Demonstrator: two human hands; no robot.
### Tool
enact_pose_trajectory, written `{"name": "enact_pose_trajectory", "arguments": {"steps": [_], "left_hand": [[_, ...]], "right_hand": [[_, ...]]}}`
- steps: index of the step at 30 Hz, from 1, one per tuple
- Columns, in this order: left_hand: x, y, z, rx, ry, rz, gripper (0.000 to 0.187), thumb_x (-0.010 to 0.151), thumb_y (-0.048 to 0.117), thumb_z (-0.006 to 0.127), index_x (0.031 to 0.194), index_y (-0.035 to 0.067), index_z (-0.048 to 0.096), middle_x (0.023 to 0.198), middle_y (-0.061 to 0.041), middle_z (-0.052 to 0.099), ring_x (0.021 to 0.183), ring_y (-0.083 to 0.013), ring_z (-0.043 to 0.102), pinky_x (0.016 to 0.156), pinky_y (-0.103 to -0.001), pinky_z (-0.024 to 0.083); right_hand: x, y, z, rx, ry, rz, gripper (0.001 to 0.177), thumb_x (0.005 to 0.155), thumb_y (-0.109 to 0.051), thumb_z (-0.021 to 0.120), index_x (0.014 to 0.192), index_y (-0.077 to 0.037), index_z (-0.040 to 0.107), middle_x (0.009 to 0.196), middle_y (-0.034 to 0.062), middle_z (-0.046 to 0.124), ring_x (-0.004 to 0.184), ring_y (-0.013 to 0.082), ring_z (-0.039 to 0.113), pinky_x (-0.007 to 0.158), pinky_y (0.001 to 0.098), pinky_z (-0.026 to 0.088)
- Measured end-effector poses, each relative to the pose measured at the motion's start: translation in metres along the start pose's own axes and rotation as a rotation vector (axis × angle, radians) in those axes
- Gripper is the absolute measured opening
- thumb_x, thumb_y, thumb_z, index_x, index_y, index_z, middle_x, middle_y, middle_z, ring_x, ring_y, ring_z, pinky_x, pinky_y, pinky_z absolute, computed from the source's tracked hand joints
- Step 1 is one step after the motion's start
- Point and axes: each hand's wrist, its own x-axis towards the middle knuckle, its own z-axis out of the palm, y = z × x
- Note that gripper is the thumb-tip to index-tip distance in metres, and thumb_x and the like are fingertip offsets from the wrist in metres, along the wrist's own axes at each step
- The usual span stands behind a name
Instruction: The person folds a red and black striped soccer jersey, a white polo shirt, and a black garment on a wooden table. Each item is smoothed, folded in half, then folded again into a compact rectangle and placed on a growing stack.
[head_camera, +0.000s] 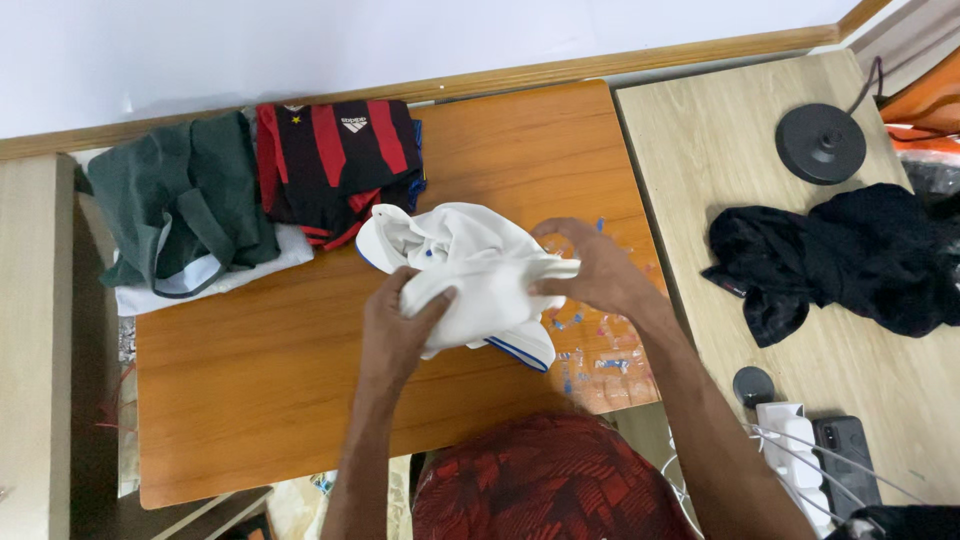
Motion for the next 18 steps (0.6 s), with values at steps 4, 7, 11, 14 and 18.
{"name": "enact_pose_trajectory", "arguments": {"steps": [4, 7, 11, 14, 18], "left_hand": [[-0.015, 0.025, 0.04, 0.045, -0.124, 0.064, 0.04, 0.082, 0.027, 0.083, 0.112, 0.001, 0.072, 0.092, -0.01, 0.078, 0.08, -0.0129, 0.071, 0.07, -0.03, 0.059], [-0.015, 0.029, 0.046, -0.031, -0.179, 0.159, 0.047, 0.077, 0.027, 0.085, 0.114, 0.001, 0.069, 0.097, -0.01, 0.075, 0.085, -0.0139, 0.07, 0.072, -0.031, 0.059], [-0.008, 0.013, 0.033, 0.071, -0.182, 0.247, 0.067, 0.065, 0.023, 0.092, 0.119, 0.0, 0.06, 0.097, -0.009, 0.071, 0.088, -0.0141, 0.068, 0.074, -0.03, 0.057], [-0.007, -0.007, 0.023, 0.198, -0.226, 0.056, 0.044, 0.078, 0.022, 0.086, 0.111, -0.001, 0.068, 0.087, -0.009, 0.073, 0.077, -0.0136, 0.065, 0.07, -0.031, 0.055], [-0.011, -0.022, 0.024, 0.083, -0.112, 0.045, 0.022, 0.093, 0.009, 0.07, 0.113, 0.0, 0.074, 0.079, -0.005, 0.073, 0.072, -0.0094, 0.061, 0.065, -0.03, 0.051]], "right_hand": [[-0.009, -0.036, 0.016, 0.217, -0.127, -0.334, 0.081, 0.065, -0.016, 0.093, 0.137, -0.009, 0.058, 0.131, 0.0143, 0.066, 0.12, 0.0299, 0.061, 0.096, 0.0417, 0.049], [-0.006, -0.047, 0.025, 0.224, -0.194, -0.188, 0.064, 0.07, -0.012, 0.085, 0.13, -0.012, 0.063, 0.11, 0.008, 0.075, 0.101, 0.0224, 0.071, 0.086, 0.0359, 0.057], [0.0, -0.034, 0.023, 0.306, -0.053, -0.045, 0.033, 0.08, -0.001, 0.072, 0.113, -0.009, 0.074, 0.092, 0.0038, 0.078, 0.083, 0.0134, 0.073, 0.073, 0.0299, 0.059], [0.005, -0.014, 0.016, 0.488, 0.126, -0.028, 0.016, 0.087, 0.001, 0.068, 0.101, -0.003, 0.074, 0.085, 0.0029, 0.074, 0.077, 0.0092, 0.067, 0.069, 0.0271, 0.055], [0.008, 0.002, 0.005, 0.563, 0.185, 0.155, 0.01, 0.096, -0.003, 0.063, 0.099, -0.001, 0.073, 0.077, 0.0023, 0.062, 0.065, 0.0113, 0.048, 0.057, 0.0297, 0.038]]}}
